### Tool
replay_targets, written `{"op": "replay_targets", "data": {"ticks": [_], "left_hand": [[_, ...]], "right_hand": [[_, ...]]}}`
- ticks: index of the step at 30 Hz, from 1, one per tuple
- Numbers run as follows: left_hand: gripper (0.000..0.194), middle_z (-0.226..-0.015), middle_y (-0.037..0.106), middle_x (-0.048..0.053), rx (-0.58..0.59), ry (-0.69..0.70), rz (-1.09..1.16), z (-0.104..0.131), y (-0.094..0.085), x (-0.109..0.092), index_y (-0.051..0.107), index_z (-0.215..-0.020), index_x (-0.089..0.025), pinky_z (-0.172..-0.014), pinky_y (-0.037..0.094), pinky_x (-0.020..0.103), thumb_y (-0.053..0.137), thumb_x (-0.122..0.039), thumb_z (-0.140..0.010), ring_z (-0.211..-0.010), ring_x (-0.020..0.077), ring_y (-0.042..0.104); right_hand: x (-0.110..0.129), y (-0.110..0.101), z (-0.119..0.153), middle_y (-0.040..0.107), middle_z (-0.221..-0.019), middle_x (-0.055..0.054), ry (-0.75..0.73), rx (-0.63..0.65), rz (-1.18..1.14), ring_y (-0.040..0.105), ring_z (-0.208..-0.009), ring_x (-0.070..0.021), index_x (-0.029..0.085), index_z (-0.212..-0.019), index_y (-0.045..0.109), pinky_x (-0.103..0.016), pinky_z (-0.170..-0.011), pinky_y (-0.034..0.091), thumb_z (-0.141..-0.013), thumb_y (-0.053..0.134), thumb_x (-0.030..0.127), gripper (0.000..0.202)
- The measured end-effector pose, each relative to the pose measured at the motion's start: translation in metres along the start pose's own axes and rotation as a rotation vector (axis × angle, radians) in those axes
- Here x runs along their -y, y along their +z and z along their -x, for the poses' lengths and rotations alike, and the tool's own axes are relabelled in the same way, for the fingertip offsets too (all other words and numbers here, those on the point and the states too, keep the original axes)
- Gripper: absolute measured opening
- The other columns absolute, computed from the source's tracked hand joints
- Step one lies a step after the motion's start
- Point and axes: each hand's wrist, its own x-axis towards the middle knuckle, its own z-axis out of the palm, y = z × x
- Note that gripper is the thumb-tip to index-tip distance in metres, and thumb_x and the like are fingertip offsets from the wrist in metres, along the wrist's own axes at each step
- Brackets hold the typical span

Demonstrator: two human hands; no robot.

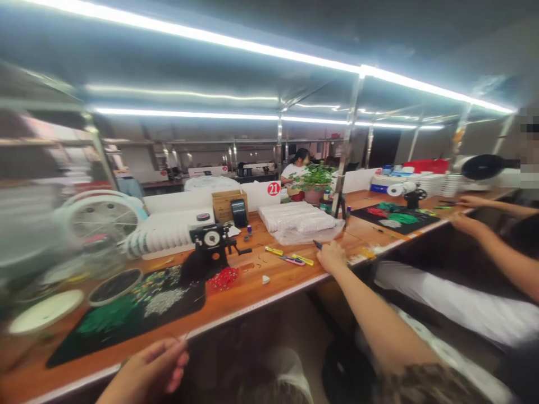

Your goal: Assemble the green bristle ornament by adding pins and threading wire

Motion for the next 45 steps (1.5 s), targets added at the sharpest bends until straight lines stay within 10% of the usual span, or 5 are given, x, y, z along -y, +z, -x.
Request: {"op": "replay_targets", "data": {"ticks": [6,10,13,38,45], "left_hand": [[0.036,-0.062,0.063,0.004,-0.089,-0.009,0.149,-0.003,-0.006,0.017,0.063,-0.066,-0.011,-0.049,0.045,0.018,0.085,-0.035,-0.050,-0.050,0.0090,0.054],[0.036,-0.063,0.065,0.005,-0.088,0.043,0.173,-0.002,-0.011,0.028,0.063,-0.071,-0.010,-0.047,0.044,0.018,0.083,-0.035,-0.054,-0.049,0.0095,0.055],[0.036,-0.063,0.066,0.005,-0.085,0.091,0.141,0.005,-0.016,0.029,0.064,-0.072,-0.010,-0.048,0.044,0.019,0.081,-0.037,-0.056,-0.050,0.0101,0.056],[0.030,-0.091,0.066,0.008,-0.112,0.278,-0.353,0.023,-0.036,0.013,0.067,-0.093,-0.014,-0.059,0.046,0.024,0.068,-0.031,-0.067,-0.074,0.0178,0.061],[0.057,-0.055,0.056,-0.001,0.037,0.098,0.080,0.017,-0.023,0.032,0.039,-0.121,-0.009,-0.045,0.037,0.021,0.061,-0.030,-0.072,-0.046,0.0128,0.051]], "right_hand": [[0.066,-0.017,0.096,0.056,-0.091,-0.009,-0.373,0.074,-0.296,0.054,-0.086,-0.0189,0.015,-0.081,0.060,-0.025,-0.078,0.041,-0.089,0.045,0.036,0.027],[0.109,-0.029,0.189,0.053,-0.067,-0.001,-0.700,0.802,-0.939,0.050,-0.064,-0.0141,0.017,-0.063,0.053,-0.023,-0.058,0.037,-0.088,0.043,0.041,0.036],[0.129,-0.031,0.225,0.049,-0.064,0.000,-0.698,0.970,-1.036,0.046,-0.060,-0.0117,0.015,-0.060,0.050,-0.023,-0.057,0.034,-0.085,0.046,0.036,0.032],[0.145,-0.007,0.239,0.051,-0.074,-0.002,-0.805,0.704,-0.958,0.044,-0.067,-0.0135,0.015,-0.069,0.057,-0.025,-0.066,0.036,-0.087,0.048,0.028,0.024],[0.145,-0.005,0.243,0.052,-0.072,-0.002,-0.810,0.724,-0.986,0.044,-0.066,-0.0127,0.015,-0.069,0.057,-0.023,-0.065,0.037,-0.086,0.047,0.029,0.025]]}}
